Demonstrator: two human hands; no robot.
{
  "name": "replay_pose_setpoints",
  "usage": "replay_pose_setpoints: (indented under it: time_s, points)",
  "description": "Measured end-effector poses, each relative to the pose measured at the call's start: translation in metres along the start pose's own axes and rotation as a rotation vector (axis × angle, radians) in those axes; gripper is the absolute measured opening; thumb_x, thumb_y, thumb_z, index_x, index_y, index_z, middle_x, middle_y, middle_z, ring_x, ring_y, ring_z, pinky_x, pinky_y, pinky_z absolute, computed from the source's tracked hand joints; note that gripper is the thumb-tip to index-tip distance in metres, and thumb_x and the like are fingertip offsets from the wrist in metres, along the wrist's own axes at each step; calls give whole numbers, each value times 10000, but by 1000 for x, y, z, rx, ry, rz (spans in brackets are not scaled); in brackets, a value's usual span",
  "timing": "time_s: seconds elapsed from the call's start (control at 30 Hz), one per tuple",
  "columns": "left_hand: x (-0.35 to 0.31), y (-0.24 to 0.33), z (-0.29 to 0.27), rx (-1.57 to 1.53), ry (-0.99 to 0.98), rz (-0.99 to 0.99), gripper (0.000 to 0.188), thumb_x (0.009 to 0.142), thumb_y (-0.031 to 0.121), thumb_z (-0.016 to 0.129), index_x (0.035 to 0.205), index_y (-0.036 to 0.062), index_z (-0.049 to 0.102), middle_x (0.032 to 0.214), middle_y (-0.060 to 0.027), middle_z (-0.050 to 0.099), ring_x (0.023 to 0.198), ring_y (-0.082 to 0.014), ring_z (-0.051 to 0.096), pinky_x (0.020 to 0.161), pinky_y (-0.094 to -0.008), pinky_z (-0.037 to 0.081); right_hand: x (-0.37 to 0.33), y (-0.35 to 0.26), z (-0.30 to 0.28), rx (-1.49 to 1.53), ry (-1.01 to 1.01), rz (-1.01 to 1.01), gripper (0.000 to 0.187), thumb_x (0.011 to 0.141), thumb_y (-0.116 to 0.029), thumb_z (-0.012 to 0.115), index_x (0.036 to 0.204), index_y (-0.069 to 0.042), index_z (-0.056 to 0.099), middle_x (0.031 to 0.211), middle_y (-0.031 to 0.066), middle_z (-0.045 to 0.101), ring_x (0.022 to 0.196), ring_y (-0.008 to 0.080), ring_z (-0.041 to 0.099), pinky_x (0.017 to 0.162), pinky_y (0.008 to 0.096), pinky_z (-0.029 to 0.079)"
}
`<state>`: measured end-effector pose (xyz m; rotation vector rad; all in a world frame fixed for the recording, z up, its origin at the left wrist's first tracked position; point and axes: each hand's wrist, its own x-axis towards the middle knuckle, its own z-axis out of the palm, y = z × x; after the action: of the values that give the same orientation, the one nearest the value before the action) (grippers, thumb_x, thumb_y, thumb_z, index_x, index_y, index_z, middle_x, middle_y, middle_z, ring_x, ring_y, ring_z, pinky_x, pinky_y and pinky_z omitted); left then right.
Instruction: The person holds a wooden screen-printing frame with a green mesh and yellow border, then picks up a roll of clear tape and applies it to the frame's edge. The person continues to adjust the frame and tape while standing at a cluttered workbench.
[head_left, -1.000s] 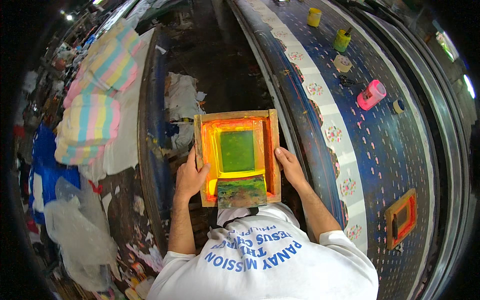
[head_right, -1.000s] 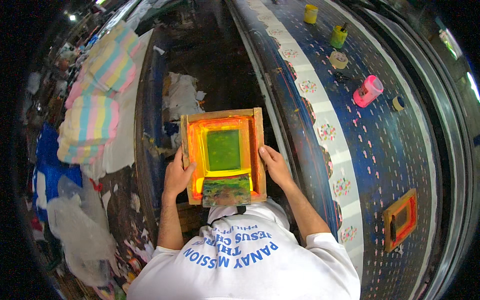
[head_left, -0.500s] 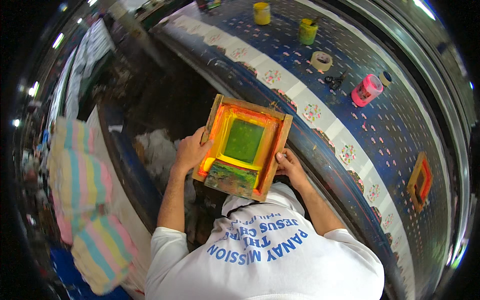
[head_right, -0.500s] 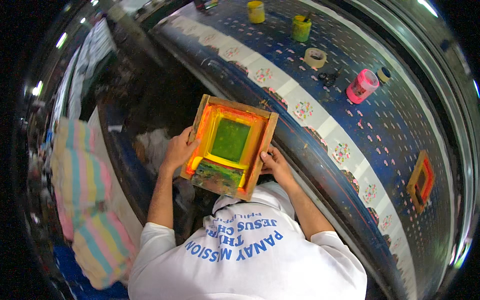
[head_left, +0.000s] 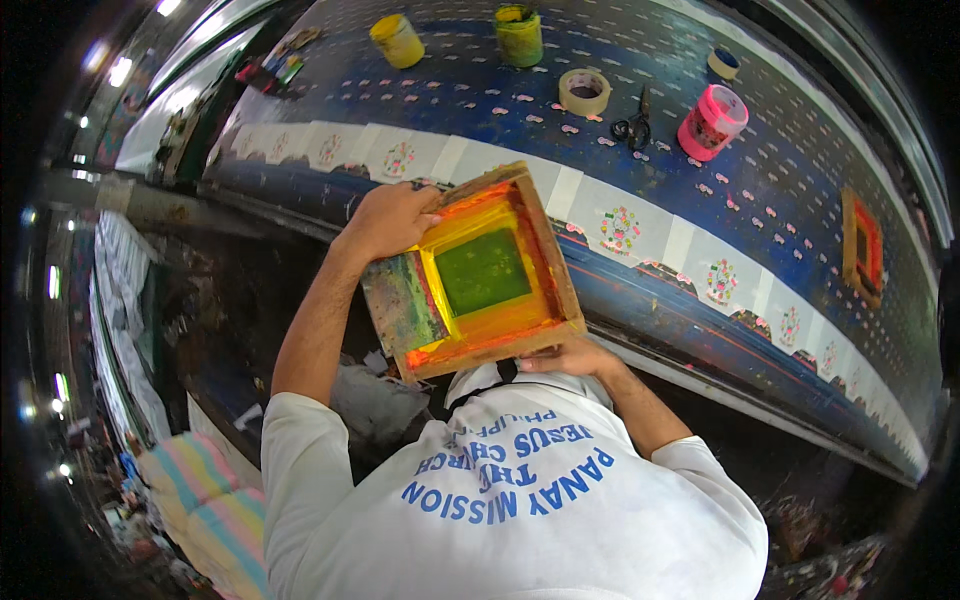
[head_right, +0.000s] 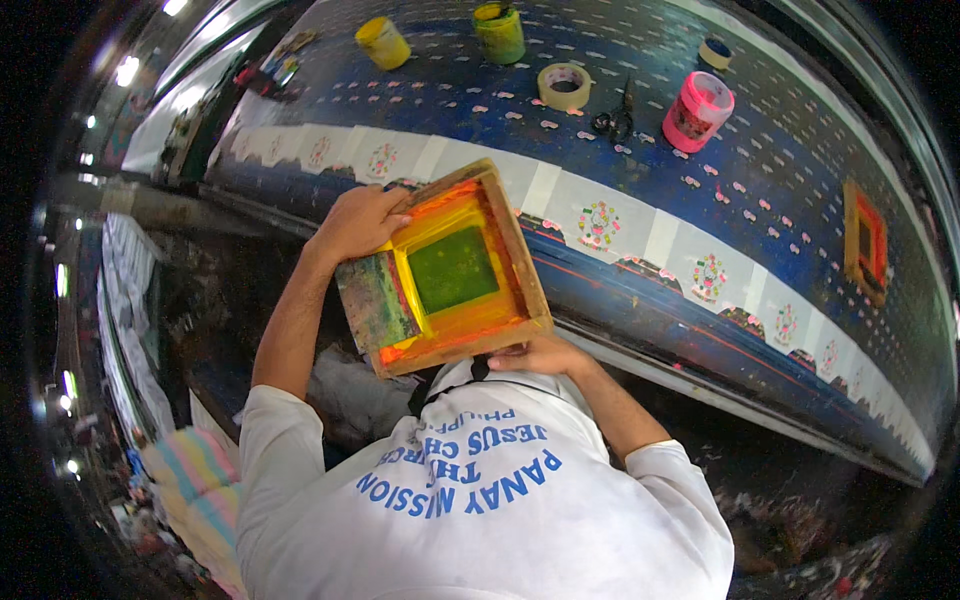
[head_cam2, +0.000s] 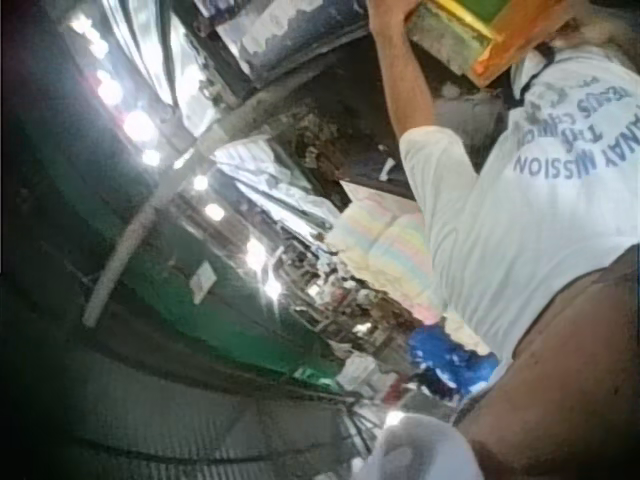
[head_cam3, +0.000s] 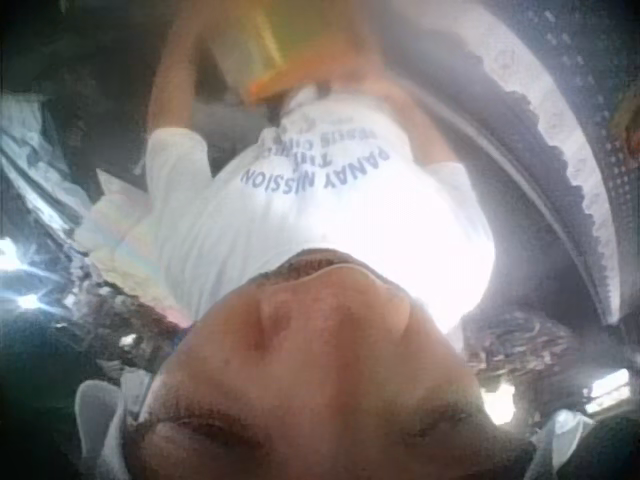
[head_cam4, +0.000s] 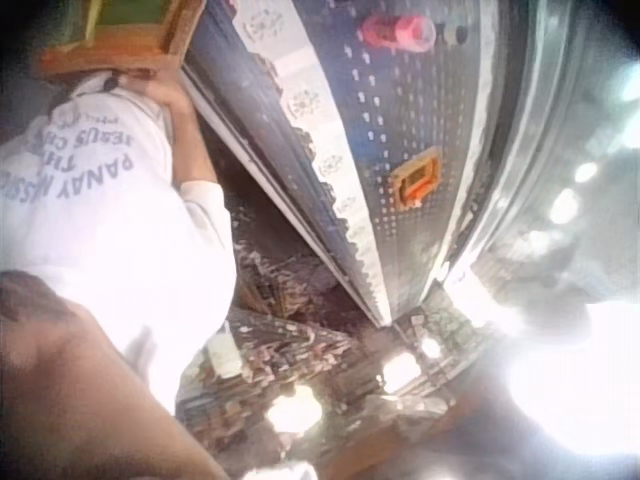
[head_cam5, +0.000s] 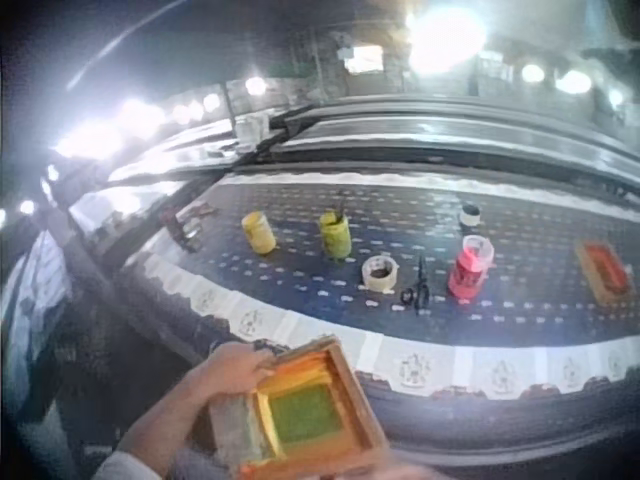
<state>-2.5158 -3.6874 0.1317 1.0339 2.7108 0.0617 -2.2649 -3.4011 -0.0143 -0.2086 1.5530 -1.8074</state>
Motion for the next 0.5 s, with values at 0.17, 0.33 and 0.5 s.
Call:
replay_pose_setpoints:
  time_s: [0.17, 0.33, 0.5]
  points:
    - [86, 2, -7, 83, -62, 239, 360, 1006, 377, 702, 1248, 111, 689, 969, -201, 707, 973, -426, 691, 895, -559, 525, 20, 6, 9, -143, 207, -82, 453, 1018, -271, 796, 1403, -61, 686, 1345, 106, 751, 1249, 251, 683, 1062, 397, 556]
    - [155, 15, 2, 100, -147, 513, 363, 1007, 386, 706, 1237, 104, 704, 936, -185, 718, 938, -407, 692, 885, -547, 515, 35, 26, 35, -134, 462, -6, 455, 1027, -325, 781, 1392, -69, 690, 1360, 132, 735, 1249, 285, 679, 1058, 402, 547]
    - [194, 5, 41, 118, -148, 802, 379, 999, 412, 708, 1244, 122, 720, 886, -159, 731, 907, -364, 701, 880, -496, 506, 56, 28, 79, -80, 777, 140, 387, 1016, -214, 776, 1364, -61, 700, 1372, 139, 727, 1261, 290, 672, 1052, 410, 539]
